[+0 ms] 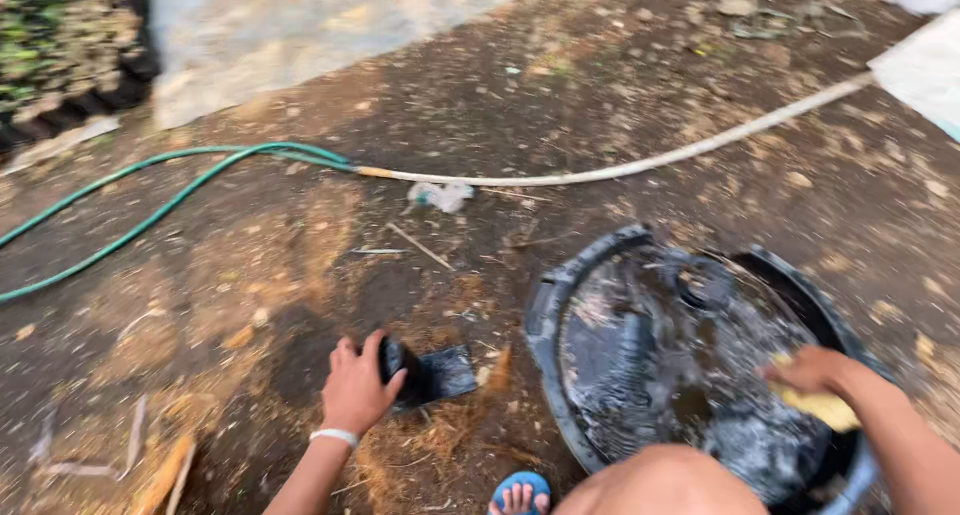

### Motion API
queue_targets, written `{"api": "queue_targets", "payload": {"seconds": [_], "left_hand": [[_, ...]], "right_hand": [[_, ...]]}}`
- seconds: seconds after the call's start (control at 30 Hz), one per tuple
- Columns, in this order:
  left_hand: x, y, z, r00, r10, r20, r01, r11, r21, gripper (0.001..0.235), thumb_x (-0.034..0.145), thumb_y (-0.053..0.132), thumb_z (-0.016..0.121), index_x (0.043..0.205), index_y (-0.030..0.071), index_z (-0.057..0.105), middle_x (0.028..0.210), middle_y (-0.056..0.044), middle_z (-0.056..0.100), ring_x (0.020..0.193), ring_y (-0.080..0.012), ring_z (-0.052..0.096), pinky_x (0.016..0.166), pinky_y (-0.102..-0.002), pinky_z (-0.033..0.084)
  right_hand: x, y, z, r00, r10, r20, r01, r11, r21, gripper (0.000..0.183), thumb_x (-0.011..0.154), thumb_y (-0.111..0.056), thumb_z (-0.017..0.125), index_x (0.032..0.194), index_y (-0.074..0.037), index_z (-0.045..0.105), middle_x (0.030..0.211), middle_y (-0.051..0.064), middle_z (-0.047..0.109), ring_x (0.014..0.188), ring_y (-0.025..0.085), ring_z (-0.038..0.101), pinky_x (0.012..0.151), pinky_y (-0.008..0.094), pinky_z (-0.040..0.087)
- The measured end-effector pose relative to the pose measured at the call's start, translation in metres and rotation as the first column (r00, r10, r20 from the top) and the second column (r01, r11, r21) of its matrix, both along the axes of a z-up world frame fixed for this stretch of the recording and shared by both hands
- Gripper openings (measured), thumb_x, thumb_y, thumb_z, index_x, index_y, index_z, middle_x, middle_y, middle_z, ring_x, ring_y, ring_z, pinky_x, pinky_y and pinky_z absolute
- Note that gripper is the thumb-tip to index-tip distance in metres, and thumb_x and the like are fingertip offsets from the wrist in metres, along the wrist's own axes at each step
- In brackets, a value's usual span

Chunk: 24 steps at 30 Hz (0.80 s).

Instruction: The person scrubs a small black plastic part with a yellow sponge in a bucket of water, repeatedly rinsing and rotating the part to clean all sides. The part is handled one at a time and remains in the bucket throughout the clip.

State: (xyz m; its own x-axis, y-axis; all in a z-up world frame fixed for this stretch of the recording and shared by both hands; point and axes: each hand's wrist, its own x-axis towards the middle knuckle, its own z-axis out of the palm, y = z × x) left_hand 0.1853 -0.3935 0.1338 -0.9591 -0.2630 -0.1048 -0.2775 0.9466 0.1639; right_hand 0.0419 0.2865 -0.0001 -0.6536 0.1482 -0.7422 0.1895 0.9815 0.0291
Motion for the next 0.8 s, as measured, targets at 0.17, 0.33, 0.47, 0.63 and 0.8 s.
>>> {"api": "queue_targets", "payload": {"seconds": [0.17,0.33,0.47,0.63,0.8], "left_hand": [[0.002,-0.018,-0.021,0.983,0.055,0.176,-0.037,0.994,-0.102,0.081,0.081,0.048,0.078,0.149,0.028,0.04,0.141,-0.017,0.046,0.13,-0.0385,0.051,0.099,-0.051,0.054],[-0.023,-0.003,-0.007,0.965,0.036,0.26,0.036,0.963,-0.266,0.097,0.078,0.065,0.074,0.15,0.015,0.033,0.148,-0.024,0.038,0.137,-0.0435,0.04,0.106,-0.054,0.044],[-0.053,0.067,0.017,0.951,-0.31,0.01,0.307,0.937,-0.164,0.087,0.083,0.059,0.068,0.141,-0.001,0.042,0.142,-0.031,0.044,0.13,-0.0481,0.044,0.107,-0.054,0.041],[-0.109,0.22,0.037,0.647,-0.762,0.01,0.762,0.647,0.028,0.062,0.088,0.044,0.071,0.126,-0.001,0.053,0.134,-0.028,0.051,0.125,-0.0442,0.048,0.106,-0.052,0.042],[-0.136,0.381,-0.006,0.379,-0.834,0.4,0.884,0.455,0.111,0.066,0.091,0.045,0.067,0.138,0.001,0.052,0.143,-0.024,0.052,0.134,-0.0398,0.051,0.108,-0.052,0.045]], "right_hand": [[0.006,-0.017,-0.014,0.991,0.066,-0.117,-0.07,0.997,-0.026,0.07,0.081,-0.067,0.059,0.107,-0.005,0.077,0.12,0.02,0.073,0.11,0.037,0.071,0.095,0.046,0.056],[0.028,-0.045,0.027,0.991,-0.005,-0.133,0.0,0.999,-0.039,0.059,0.087,-0.05,0.061,0.116,-0.001,0.077,0.13,0.021,0.071,0.118,0.037,0.07,0.099,0.044,0.056],[0.049,-0.065,0.091,0.931,-0.324,-0.169,0.323,0.946,-0.036,0.056,0.088,-0.044,0.066,0.131,-0.007,0.069,0.138,0.019,0.066,0.126,0.037,0.065,0.105,0.047,0.053],[0.059,-0.079,0.143,0.869,-0.448,-0.213,0.44,0.894,-0.083,0.058,0.089,-0.047,0.068,0.133,-0.009,0.068,0.139,0.016,0.066,0.127,0.035,0.064,0.105,0.046,0.052],[0.061,-0.094,0.152,0.86,-0.473,-0.19,0.459,0.881,-0.119,0.061,0.087,-0.051,0.07,0.133,-0.011,0.067,0.138,0.015,0.066,0.126,0.034,0.065,0.104,0.045,0.053]]}}
